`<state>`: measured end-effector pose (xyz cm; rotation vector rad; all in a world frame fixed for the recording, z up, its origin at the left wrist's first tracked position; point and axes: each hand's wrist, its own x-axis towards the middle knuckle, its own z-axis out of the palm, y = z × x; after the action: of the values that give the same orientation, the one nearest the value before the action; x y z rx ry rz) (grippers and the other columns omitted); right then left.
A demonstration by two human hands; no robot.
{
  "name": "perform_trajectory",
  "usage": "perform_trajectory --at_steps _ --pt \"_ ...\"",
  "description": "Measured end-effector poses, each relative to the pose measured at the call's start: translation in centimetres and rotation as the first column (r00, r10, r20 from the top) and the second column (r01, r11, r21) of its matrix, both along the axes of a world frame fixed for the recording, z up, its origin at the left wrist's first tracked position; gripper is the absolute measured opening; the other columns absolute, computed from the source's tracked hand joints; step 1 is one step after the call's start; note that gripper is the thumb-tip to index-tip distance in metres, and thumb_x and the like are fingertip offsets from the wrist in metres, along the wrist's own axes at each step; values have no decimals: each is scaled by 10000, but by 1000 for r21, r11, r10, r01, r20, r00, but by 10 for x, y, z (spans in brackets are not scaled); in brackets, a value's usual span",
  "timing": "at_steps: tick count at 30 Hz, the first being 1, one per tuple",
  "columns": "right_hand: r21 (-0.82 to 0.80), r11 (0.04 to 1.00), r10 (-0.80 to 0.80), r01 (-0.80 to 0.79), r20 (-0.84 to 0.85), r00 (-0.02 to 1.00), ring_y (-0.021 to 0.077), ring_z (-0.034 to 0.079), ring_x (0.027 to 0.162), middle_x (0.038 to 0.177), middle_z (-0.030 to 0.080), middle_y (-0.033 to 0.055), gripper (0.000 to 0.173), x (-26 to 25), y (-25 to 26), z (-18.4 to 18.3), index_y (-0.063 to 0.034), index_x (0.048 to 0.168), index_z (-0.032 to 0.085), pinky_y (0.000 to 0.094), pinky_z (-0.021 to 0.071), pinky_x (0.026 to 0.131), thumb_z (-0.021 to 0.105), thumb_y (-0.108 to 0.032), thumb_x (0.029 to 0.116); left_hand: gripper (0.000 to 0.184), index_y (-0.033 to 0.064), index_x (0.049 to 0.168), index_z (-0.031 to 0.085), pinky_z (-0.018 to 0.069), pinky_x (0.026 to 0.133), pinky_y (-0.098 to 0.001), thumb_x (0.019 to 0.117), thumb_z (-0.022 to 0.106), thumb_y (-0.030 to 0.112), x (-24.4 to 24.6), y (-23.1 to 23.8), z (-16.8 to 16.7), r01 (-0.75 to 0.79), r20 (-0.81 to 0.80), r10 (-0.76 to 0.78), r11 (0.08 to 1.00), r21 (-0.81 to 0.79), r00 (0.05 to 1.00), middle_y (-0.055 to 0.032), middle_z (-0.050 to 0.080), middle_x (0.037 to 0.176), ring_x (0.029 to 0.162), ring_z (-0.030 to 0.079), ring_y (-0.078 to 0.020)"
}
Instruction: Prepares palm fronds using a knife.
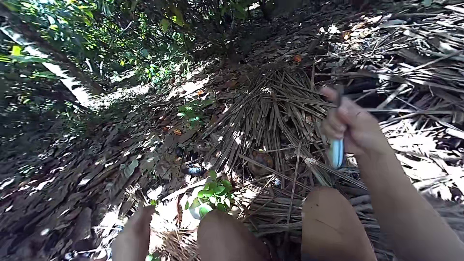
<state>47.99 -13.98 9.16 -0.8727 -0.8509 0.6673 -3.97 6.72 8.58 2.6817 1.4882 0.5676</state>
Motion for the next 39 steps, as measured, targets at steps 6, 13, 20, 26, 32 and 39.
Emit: perform_trajectory --at_steps 6,13,20,26,32,39 --pt "-339 731 609 -592 -66 790 -28 466 554 748 534 -120 488 -152 51 -39 -54 1494 451 163 438 533 491 -163 1020 171 56 1154 507 624 783 -265 1086 366 126 89 -27 31 157 918 -144 983 91 369 80 741 950 830 732 -62" --pt "-153 876 379 -457 -369 849 2 473 495 609 468 -121 476 -146 58 -69 -113 1492 375 181 457 510 444 -179 1026 288 89 1123 528 620 811 -282 1097 243 122 153 -88 -31 443 925 376 839 -314 -56 -38 757 1038 894 751 -139" --pt "-135 893 364 -430 -347 864 -1 472 487 604 469 -119 456 -111 40 -78 -107 1464 442 167 455 503 493 -179 1017 377 40 1285 645 498 1071 -282 1097 456 307 151 -116 -66 516 707 -307 851 -97 638 -32 679 1320 1240 618 -86" --pt "-17 895 408 -445 -368 835 -3 516 502 608 547 -114 378 -99 25 -68 -146 1384 530 164 482 542 574 -239 1020 363 12 1293 652 574 767 -254 1081 441 219 183 -87 -61 578 550 -347 749 -325 760 -16 718 963 819 676 -63" --pt "-197 859 451 -473 -148 880 -44 480 529 653 534 -161 520 -87 3 -59 -168 1451 488 142 435 534 638 -305 972 232 74 1039 671 479 591 -137 1063 444 115 195 -93 -45 662 699 47 279 -695 714 112 601 722 609 551 26" --pt "-540 807 445 -240 286 849 -60 451 596 769 559 -81 296 -113 -9 -56 0 1239 601 136 400 564 561 -202 1027 179 63 1018 660 472 550 -123 1039 482 73 205 -102 -47 673 716 120 263 -691 688 95 612 708 566 547 28"
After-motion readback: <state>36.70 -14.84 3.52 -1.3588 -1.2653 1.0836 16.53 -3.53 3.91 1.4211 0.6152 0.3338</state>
